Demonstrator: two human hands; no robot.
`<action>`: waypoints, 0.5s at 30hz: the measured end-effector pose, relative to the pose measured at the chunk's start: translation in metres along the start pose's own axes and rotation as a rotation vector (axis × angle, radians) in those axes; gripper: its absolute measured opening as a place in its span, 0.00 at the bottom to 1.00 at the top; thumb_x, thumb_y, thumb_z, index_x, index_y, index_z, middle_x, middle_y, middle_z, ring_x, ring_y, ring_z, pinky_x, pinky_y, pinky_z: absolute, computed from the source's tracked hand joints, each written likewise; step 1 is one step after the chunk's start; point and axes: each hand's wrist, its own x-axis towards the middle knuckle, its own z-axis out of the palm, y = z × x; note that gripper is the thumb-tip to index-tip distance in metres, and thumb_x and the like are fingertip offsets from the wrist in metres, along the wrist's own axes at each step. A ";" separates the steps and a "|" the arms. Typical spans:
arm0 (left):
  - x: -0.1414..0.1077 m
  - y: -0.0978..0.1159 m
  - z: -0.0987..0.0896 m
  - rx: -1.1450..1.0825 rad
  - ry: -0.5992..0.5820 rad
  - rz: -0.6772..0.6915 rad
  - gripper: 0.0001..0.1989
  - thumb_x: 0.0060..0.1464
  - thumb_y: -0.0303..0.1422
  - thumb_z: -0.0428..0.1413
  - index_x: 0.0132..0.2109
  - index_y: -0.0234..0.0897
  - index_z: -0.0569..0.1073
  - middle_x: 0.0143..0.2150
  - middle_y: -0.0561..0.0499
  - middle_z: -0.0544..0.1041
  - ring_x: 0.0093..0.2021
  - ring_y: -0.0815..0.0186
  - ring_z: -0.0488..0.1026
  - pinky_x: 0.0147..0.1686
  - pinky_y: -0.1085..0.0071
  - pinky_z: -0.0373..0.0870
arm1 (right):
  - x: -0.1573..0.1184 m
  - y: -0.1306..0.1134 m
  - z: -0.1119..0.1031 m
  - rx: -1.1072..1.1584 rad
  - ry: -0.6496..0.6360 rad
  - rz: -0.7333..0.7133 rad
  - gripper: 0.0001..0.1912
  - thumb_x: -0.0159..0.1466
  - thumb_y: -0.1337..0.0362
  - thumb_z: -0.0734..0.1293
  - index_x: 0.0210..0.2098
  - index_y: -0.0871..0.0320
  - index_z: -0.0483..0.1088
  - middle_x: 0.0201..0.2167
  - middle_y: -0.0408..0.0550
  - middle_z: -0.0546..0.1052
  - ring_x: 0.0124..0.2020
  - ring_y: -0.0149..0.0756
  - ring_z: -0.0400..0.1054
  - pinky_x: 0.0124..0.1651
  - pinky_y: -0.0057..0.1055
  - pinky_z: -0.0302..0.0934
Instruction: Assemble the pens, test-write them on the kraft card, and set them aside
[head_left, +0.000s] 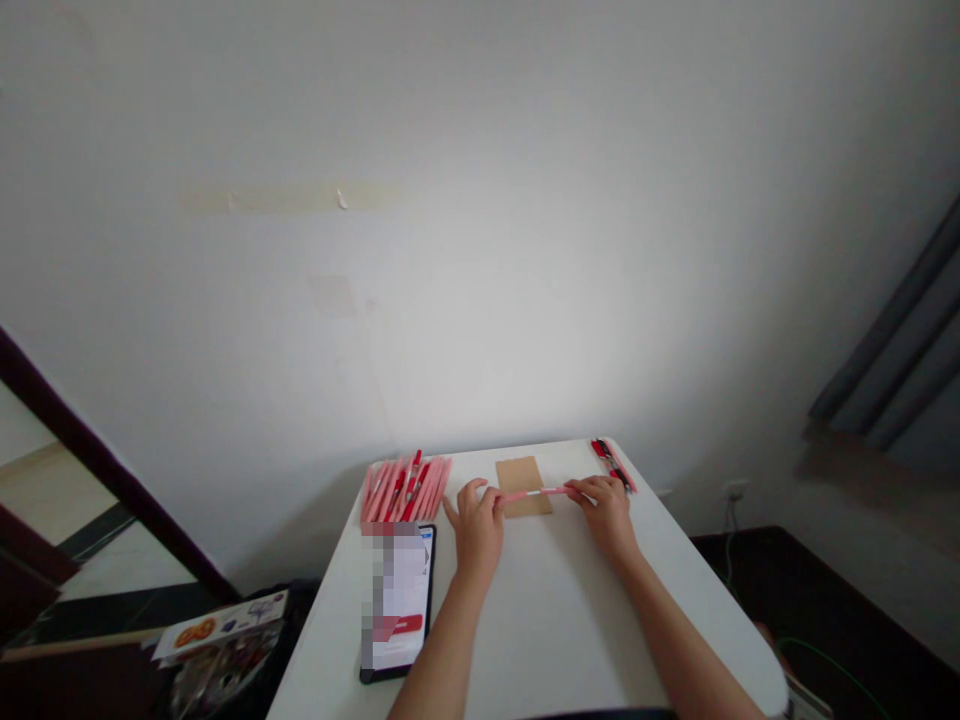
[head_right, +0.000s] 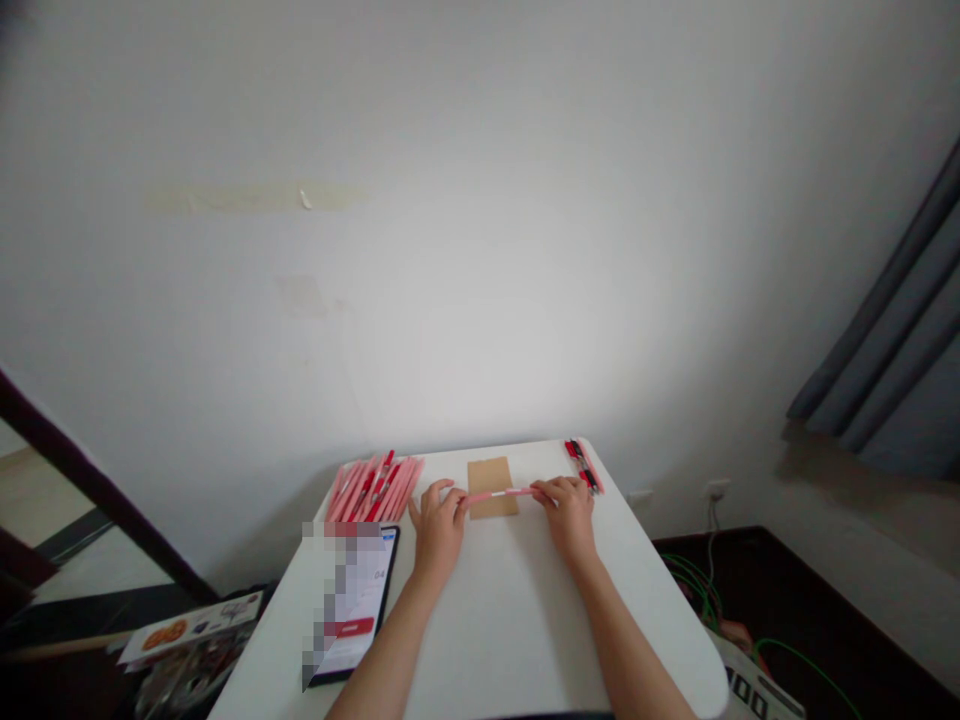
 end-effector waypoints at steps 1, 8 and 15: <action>0.000 0.000 0.000 0.000 0.003 -0.002 0.08 0.58 0.32 0.50 0.38 0.43 0.75 0.51 0.47 0.72 0.53 0.59 0.67 0.61 0.40 0.47 | 0.000 0.001 0.000 0.002 0.003 0.003 0.18 0.65 0.52 0.58 0.38 0.49 0.79 0.36 0.49 0.79 0.44 0.46 0.63 0.49 0.43 0.52; 0.000 -0.004 0.005 0.012 0.018 -0.012 0.09 0.59 0.32 0.49 0.39 0.43 0.75 0.51 0.47 0.72 0.53 0.58 0.67 0.60 0.40 0.48 | 0.001 0.004 -0.001 0.015 0.048 0.021 0.18 0.65 0.55 0.58 0.37 0.51 0.79 0.36 0.51 0.78 0.43 0.46 0.63 0.48 0.44 0.54; 0.001 -0.003 0.002 0.013 0.012 -0.033 0.10 0.59 0.33 0.49 0.39 0.43 0.75 0.51 0.47 0.72 0.53 0.58 0.68 0.59 0.40 0.50 | 0.001 0.008 -0.003 0.015 0.068 0.034 0.18 0.64 0.54 0.59 0.38 0.53 0.79 0.37 0.52 0.78 0.43 0.46 0.63 0.47 0.43 0.55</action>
